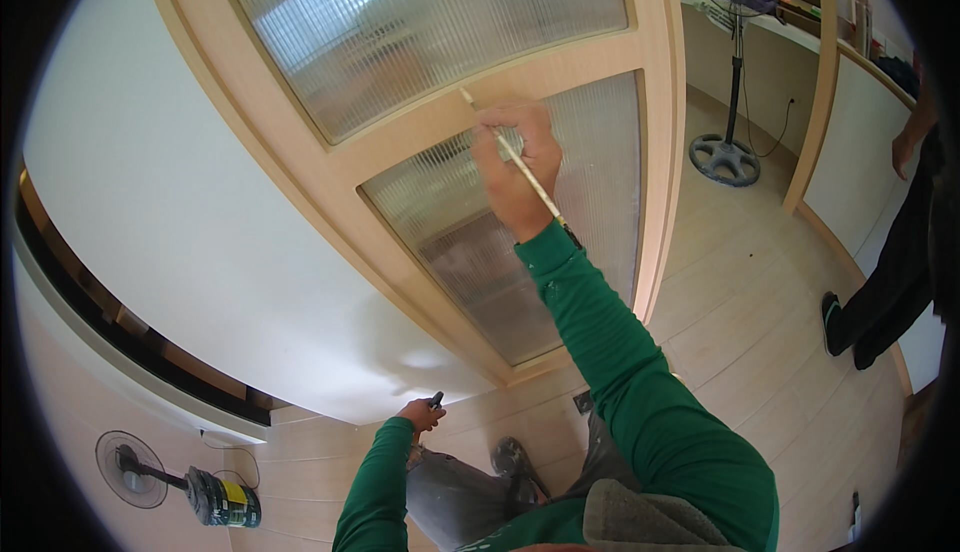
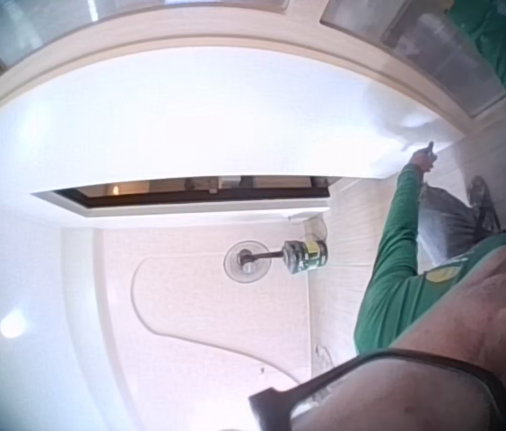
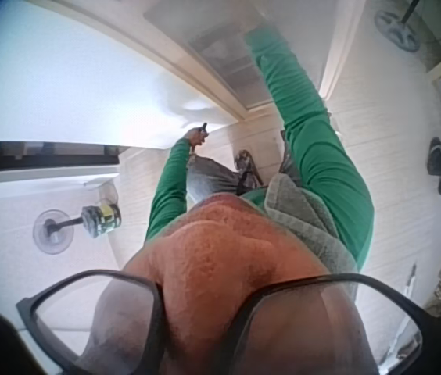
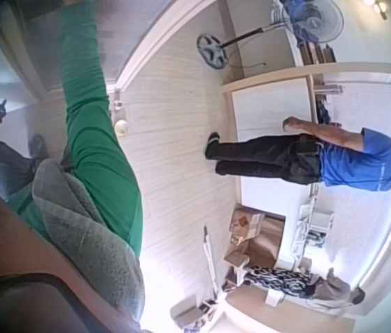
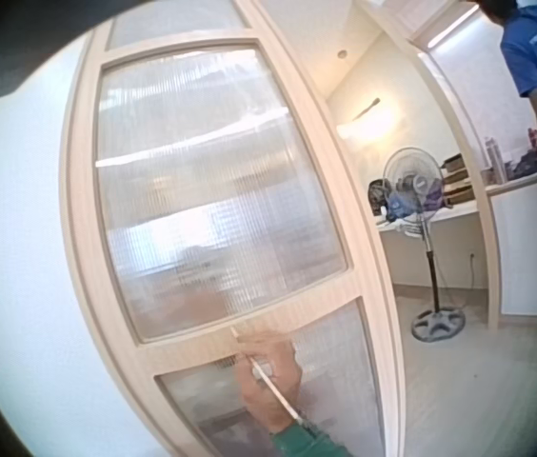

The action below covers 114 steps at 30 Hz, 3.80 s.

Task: The person paints the wooden frame of a door with frosted glass panels using a small brush and a container of light-colored paint. They repeatedly dip the brush into the paint and apply it to the frame sections between the glass panels.

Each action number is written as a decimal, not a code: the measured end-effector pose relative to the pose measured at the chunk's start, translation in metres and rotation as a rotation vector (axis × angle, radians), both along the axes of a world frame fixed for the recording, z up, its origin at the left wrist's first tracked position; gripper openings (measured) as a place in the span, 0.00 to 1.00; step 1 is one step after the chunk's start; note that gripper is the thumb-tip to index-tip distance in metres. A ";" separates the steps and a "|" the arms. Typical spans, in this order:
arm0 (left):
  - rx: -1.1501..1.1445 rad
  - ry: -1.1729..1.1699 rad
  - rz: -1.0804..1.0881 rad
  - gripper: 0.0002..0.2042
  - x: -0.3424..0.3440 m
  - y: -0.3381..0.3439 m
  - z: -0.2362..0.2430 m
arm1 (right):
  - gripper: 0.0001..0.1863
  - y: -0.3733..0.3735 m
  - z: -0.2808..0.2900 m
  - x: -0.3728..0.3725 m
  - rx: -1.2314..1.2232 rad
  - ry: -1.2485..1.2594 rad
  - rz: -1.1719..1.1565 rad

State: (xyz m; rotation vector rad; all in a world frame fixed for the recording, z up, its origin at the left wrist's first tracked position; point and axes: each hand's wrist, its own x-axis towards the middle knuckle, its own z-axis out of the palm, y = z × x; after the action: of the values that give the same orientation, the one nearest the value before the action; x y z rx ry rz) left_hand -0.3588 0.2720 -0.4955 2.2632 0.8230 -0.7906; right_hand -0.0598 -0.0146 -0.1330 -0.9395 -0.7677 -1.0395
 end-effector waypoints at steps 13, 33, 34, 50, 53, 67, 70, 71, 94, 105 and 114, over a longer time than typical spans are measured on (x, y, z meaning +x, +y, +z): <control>-0.006 0.000 -0.008 0.21 0.001 0.001 -0.004 | 0.08 0.008 0.001 -0.006 0.011 -0.006 -0.027; -0.004 -0.014 -0.021 0.22 0.000 0.001 -0.001 | 0.08 0.013 0.002 -0.011 0.069 0.025 0.055; -0.004 -0.013 -0.017 0.22 -0.001 0.001 -0.002 | 0.08 0.013 0.002 -0.011 0.050 0.016 0.028; -0.007 -0.017 -0.009 0.22 -0.002 0.000 0.001 | 0.08 0.022 0.004 -0.021 -0.039 -0.085 -0.008; -0.016 -0.026 -0.003 0.21 0.000 0.000 -0.001 | 0.02 0.013 0.000 -0.041 -0.108 -0.045 0.238; -0.037 -0.087 0.000 0.23 0.004 0.002 -0.004 | 0.42 -0.023 0.015 -0.036 -0.767 0.374 -0.248; -0.038 -0.101 0.007 0.23 0.004 0.001 -0.004 | 0.46 -0.014 0.017 -0.036 -0.761 0.380 -0.325; -0.038 -0.100 0.012 0.23 0.003 0.001 -0.004 | 0.46 -0.012 0.018 -0.037 -0.755 0.393 -0.325; -0.019 -0.115 -0.012 0.22 0.002 -0.003 0.000 | 0.49 0.035 0.021 -0.071 -0.864 0.346 -0.243; -0.039 -0.165 0.034 0.21 -0.006 0.005 0.001 | 0.47 0.035 -0.020 -0.097 -0.973 -0.024 -0.138; -0.087 -0.192 0.033 0.22 -0.005 0.011 -0.011 | 0.29 -0.233 -0.295 -0.040 -1.717 0.705 0.116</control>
State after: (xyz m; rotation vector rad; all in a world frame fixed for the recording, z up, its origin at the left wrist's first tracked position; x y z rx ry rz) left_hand -0.3640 0.2835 -0.5067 2.2019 0.7203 -0.5721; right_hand -0.0995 -0.2480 -0.4283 -2.4517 -0.9888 0.3822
